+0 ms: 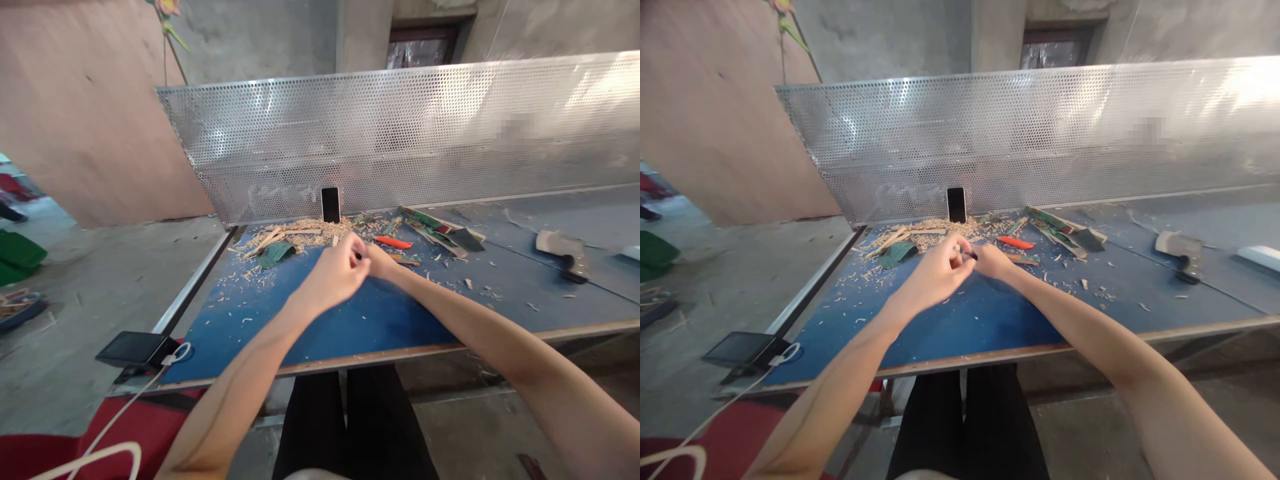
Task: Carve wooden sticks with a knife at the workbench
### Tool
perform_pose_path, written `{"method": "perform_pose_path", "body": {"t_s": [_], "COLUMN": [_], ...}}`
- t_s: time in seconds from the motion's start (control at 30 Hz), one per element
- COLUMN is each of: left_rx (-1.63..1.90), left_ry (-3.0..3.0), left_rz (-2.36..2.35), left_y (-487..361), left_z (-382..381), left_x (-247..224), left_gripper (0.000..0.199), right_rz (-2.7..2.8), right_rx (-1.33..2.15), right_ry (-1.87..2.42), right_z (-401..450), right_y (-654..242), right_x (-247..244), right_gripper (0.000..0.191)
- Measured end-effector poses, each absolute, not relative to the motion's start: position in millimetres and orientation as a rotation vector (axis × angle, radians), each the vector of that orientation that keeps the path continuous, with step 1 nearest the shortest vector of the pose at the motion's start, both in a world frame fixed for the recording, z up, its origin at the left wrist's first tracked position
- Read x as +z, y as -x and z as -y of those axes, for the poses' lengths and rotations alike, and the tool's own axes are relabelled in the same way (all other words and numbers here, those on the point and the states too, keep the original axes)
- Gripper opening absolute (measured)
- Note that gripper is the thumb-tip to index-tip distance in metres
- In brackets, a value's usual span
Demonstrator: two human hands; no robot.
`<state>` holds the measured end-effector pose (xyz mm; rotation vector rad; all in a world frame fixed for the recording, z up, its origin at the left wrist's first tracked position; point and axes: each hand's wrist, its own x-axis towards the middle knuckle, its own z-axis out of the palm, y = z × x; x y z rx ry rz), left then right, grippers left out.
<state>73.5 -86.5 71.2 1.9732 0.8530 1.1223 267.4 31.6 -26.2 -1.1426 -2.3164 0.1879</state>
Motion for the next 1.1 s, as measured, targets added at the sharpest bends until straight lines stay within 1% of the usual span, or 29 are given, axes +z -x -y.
{"method": "perform_pose_path", "body": {"t_s": [0.13, 0.2, 0.3, 0.43, 0.6, 0.73, 0.77, 0.83, 0.93, 0.97, 1.03, 1.1], "left_rx": [1.079, 1.053, 1.059, 1.155, 1.207, 1.171, 1.132, 0.982, 0.64, 0.575, 0.526, 0.536], "left_ry": [-2.16, -2.16, -2.092, -2.049, -2.028, -2.168, -2.193, -2.204, -2.268, -2.281, -2.299, -2.309], "left_rz": [-1.379, -1.527, -1.49, -1.361, -1.356, -1.493, -1.582, -1.775, -1.802, -1.788, -1.761, -1.738], "left_y": [-39, -24, -13, -13, -10, -14, -18, -28, -43, -46, -50, -50], "left_z": [-19, -52, -79, -88, -85, -87, -89, -93, -99, -100, -100, -99], "left_x": [26, 6, -22, -47, -49, -38, -35, -29, -23, -23, -24, -27], "left_gripper": [0.04, 0.045, 0.036, 0.028, 0.023, 0.027, 0.025, 0.014, 0.044, 0.05, 0.054, 0.052], "right_rz": [2.246, 2.232, 2.243, 2.265, 2.28, 2.315, 2.338, 2.392, 2.439, 2.447, 2.471, 2.515], "right_rx": [0.219, 0.222, 0.216, 0.243, 0.243, 0.194, 0.178, 0.154, 0.121, 0.107, 0.089, 0.085], "right_ry": [1.171, 1.182, 1.183, 1.188, 1.166, 1.166, 1.169, 1.176, 1.139, 1.107, 1.053, 1.028], "right_z": [-34, -35, -36, -38, -37, -41, -43, -49, -54, -55, -55, -54], "right_y": [-269, -269, -270, -270, -270, -270, -269, -268, -266, -267, -272, -281], "right_x": [-24, -23, -24, -27, -29, -21, -17, -10, -5, -6, -9, -13], "right_gripper": [0.026, 0.027, 0.028, 0.03, 0.03, 0.027, 0.027, 0.026, 0.028, 0.028, 0.028, 0.029]}}
